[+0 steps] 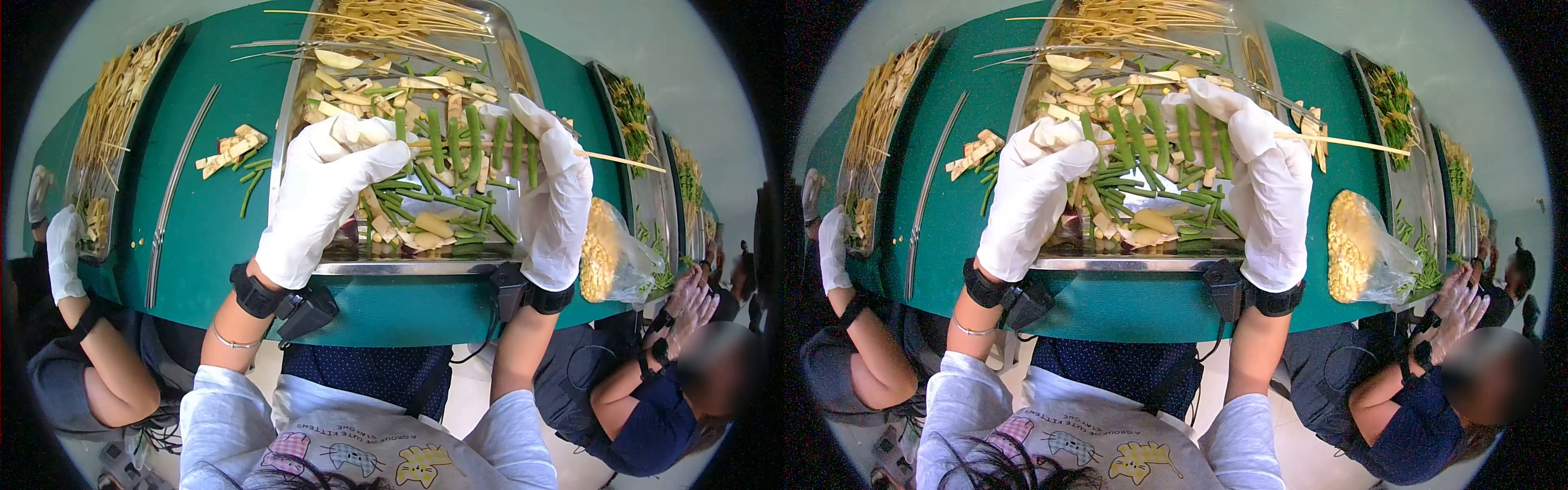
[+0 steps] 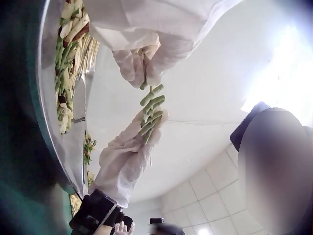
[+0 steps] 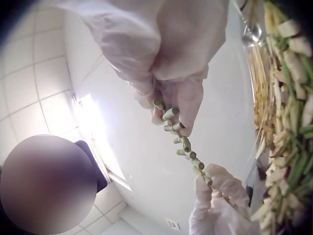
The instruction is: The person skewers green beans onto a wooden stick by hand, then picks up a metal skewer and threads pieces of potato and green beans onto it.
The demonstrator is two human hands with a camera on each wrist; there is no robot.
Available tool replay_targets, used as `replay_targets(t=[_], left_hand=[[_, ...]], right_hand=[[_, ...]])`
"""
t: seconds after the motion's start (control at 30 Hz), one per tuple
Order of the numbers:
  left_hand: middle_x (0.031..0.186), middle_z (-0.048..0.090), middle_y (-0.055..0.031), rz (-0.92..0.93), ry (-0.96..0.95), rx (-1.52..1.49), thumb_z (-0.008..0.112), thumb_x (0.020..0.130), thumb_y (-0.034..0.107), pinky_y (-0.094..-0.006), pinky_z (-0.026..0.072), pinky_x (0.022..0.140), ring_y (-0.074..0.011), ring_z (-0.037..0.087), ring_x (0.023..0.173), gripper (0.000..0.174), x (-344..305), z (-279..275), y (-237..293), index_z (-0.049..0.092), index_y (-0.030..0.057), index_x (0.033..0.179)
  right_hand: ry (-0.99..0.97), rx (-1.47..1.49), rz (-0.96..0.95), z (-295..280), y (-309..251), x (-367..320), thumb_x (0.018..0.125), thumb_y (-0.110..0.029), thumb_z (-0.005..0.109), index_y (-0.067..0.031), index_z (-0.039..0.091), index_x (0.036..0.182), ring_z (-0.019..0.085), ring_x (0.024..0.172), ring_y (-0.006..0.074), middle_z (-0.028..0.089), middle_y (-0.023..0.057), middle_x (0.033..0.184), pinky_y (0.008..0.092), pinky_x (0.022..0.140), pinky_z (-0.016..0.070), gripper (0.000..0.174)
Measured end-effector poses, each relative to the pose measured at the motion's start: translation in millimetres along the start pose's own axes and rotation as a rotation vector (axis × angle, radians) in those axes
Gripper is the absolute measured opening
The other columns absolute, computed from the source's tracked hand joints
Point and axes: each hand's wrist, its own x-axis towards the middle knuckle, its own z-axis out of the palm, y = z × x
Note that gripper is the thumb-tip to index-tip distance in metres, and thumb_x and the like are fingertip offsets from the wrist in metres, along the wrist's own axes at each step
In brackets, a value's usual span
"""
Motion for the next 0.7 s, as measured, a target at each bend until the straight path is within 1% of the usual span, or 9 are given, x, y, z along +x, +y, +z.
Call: replay_targets(t=[0.1,0.2,0.27,0.3,0.4,0.5,0.57,0.67,0.7], left_hand=[[0.081,0.061,0.0004,0.081,0.061,0.161,0.066,0.077,0.003,-0.0215,0.0443,0.070,-0.0079,0.057,0.074,0.010,-2.9,2.7,-0.4,0.060,0.0054,0.085],[0.086,0.063,-0.0013,0.091,0.062,0.184,0.072,0.076,0.008,-0.0208,0.0470,0.073,-0.0062,0.058,0.078,0.017,-3.7,1.1,0.5,0.061,0.0042,0.089],[0.085,0.063,-0.0011,0.087,0.093,0.192,0.068,0.077,0.005,-0.0212,0.0453,0.071,-0.0073,0.058,0.077,0.013,-4.2,6.0,1.0,0.060,0.0046,0.087],[0.084,0.062,-0.0010,0.085,0.108,0.196,0.066,0.077,0.003,-0.0214,0.0444,0.071,-0.0079,0.057,0.076,0.011,-4.3,7.6,1.2,0.059,0.0048,0.086],[0.084,0.063,-0.0011,-0.014,0.050,0.117,0.066,0.078,0.004,-0.0218,0.0450,0.071,-0.0078,0.058,0.076,0.011,-0.3,0.9,0.7,0.059,0.0052,0.087],[0.082,0.062,0.0001,-0.083,-0.024,-0.066,0.066,0.078,0.005,-0.0226,0.0457,0.072,-0.0080,0.057,0.075,0.011,-0.2,1.7,2.4,0.059,0.0055,0.087],[0.082,0.061,0.0002,-0.078,-0.047,-0.057,0.067,0.078,0.005,-0.0230,0.0461,0.073,-0.0085,0.058,0.075,0.012,0.2,1.0,2.4,0.059,0.0057,0.087],[0.082,0.061,-0.0003,-0.030,-0.023,-0.019,0.068,0.077,0.005,-0.0236,0.0466,0.073,-0.0093,0.058,0.076,0.014,-1.4,3.7,2.8,0.059,0.0056,0.087],[0.082,0.061,-0.0005,-0.007,-0.003,-0.002,0.068,0.076,0.004,-0.0238,0.0468,0.073,-0.0095,0.058,0.076,0.014,-2.8,5.4,3.8,0.059,0.0055,0.087]], right_hand=[[0.086,0.008,0.024,2.9,1.2,0.5,0.090,-0.027,0.053,0.0050,0.058,0.112,0.057,0.101,0.0182,0.061,0.0126,0.110,0.0290,0.089,0.0420,0.039],[0.166,0.042,0.005,5.5,6.9,1.0,0.090,-0.026,0.055,0.0046,0.058,0.112,0.057,0.101,0.0176,0.061,0.0122,0.110,0.0282,0.088,0.0423,0.038],[0.174,0.093,0.029,4.5,7.1,0.7,0.089,-0.025,0.056,0.0044,0.058,0.112,0.057,0.101,0.0175,0.061,0.0123,0.111,0.0282,0.088,0.0422,0.038],[0.160,0.079,0.026,4.1,6.6,0.4,0.089,-0.025,0.055,0.0046,0.058,0.112,0.057,0.101,0.0177,0.061,0.0125,0.110,0.0282,0.088,0.0425,0.038],[0.087,0.037,0.005,2.0,2.8,-1.1,0.090,-0.025,0.054,0.0049,0.058,0.111,0.058,0.099,0.0184,0.062,0.0133,0.109,0.0282,0.087,0.0436,0.037],[-0.006,0.000,-0.046,-0.7,-0.4,-3.9,0.090,-0.025,0.053,0.0052,0.059,0.110,0.059,0.095,0.0185,0.063,0.0138,0.107,0.0278,0.084,0.0449,0.037],[-0.023,-0.014,-0.088,-1.3,0.5,-5.0,0.090,-0.026,0.052,0.0054,0.059,0.110,0.060,0.091,0.0182,0.063,0.0138,0.105,0.0270,0.081,0.0456,0.037],[0.027,-0.048,-0.042,1.9,-0.3,-5.1,0.087,-0.033,0.057,0.0025,0.059,0.112,0.059,0.086,0.0140,0.063,0.0101,0.102,0.0233,0.072,0.0447,0.043],[0.051,-0.040,-0.019,0.9,0.1,-4.3,0.088,-0.031,0.055,0.0028,0.059,0.112,0.059,0.090,0.0150,0.063,0.0105,0.104,0.0242,0.076,0.0444,0.041]])
